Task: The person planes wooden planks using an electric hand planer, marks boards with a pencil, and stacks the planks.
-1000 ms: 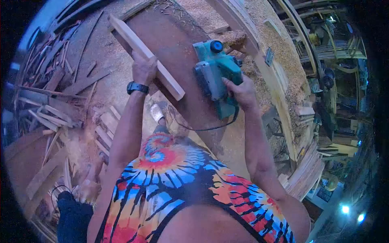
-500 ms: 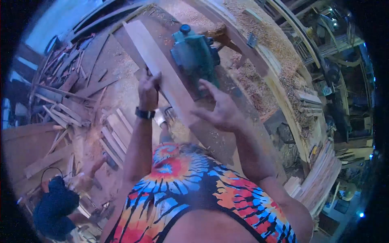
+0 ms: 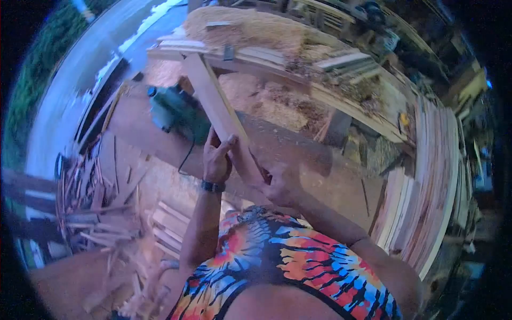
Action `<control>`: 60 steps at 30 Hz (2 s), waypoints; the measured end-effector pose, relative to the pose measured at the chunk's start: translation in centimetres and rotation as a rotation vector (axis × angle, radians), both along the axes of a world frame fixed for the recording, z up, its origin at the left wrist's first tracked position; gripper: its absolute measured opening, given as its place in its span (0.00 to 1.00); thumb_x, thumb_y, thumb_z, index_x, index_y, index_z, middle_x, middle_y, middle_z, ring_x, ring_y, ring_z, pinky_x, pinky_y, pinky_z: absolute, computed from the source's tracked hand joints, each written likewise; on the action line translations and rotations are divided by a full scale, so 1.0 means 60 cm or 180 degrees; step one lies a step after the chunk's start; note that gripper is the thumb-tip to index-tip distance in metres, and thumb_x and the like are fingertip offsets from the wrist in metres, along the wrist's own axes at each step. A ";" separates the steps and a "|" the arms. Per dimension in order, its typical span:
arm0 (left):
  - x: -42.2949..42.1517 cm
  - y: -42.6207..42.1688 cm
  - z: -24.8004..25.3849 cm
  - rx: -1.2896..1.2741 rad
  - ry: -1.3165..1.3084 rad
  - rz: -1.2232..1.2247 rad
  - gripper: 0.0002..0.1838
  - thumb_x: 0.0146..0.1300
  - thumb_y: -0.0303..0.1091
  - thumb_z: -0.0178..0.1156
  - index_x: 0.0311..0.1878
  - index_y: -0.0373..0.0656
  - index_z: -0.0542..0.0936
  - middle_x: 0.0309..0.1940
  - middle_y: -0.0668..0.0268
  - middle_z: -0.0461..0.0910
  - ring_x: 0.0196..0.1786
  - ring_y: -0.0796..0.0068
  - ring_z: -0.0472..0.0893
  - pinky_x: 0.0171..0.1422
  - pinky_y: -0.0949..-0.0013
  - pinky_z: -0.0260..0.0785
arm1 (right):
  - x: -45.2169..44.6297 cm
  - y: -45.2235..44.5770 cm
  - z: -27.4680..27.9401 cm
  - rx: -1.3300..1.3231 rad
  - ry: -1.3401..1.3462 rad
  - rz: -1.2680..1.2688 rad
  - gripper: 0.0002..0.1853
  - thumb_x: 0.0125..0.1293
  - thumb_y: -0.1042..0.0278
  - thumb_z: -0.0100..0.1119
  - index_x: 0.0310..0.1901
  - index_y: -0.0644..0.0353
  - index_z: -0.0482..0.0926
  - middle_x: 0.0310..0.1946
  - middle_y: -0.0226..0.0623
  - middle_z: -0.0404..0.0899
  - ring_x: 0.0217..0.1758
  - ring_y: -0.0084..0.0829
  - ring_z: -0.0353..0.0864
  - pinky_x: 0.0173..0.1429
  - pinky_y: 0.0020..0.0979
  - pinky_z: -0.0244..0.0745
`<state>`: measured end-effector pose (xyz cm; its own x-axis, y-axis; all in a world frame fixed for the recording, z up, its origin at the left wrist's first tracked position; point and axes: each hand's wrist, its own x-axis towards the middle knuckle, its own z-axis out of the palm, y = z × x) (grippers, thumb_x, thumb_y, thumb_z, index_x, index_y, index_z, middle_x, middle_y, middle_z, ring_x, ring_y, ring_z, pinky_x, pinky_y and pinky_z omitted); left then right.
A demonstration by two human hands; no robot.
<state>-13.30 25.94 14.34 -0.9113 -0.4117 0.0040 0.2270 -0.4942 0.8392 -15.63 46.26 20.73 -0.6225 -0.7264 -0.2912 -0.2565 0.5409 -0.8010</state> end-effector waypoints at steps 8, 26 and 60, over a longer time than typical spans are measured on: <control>-0.061 0.095 -0.003 0.0065 -0.0119 -0.0163 0.28 0.72 0.30 0.59 0.73 0.36 0.67 0.60 0.64 0.77 0.58 0.75 0.77 0.63 0.70 0.70 | -0.013 0.112 -0.059 -0.1330 0.1154 -0.0511 0.40 0.58 0.60 0.74 0.71 0.57 0.67 0.58 0.47 0.79 0.51 0.37 0.83 0.56 0.37 0.79; -0.058 0.046 -0.046 -0.3849 -0.1696 0.1005 0.16 0.52 0.34 0.73 0.40 0.41 0.78 0.36 0.58 0.81 0.38 0.58 0.82 0.41 0.59 0.75 | -0.024 0.584 -0.323 0.2446 0.1558 -0.2620 0.18 0.57 0.71 0.61 0.50 0.65 0.76 0.43 0.58 0.79 0.52 0.58 0.78 0.57 0.47 0.73; 0.299 0.095 -0.195 -0.4464 -0.1594 -0.0041 0.29 0.68 0.44 0.62 0.65 0.33 0.73 0.67 0.44 0.71 0.65 0.43 0.75 0.68 0.51 0.69 | -0.134 0.099 -0.201 -0.2606 -0.2493 -0.1477 0.16 0.74 0.65 0.54 0.59 0.62 0.76 0.41 0.39 0.86 0.40 0.32 0.86 0.45 0.37 0.84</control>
<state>4.63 31.62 2.65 -0.9412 -0.3297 0.0735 -0.2195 0.7623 0.6089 -23.68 52.22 8.64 -0.7329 -0.6267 -0.2647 0.5306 -0.2832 -0.7989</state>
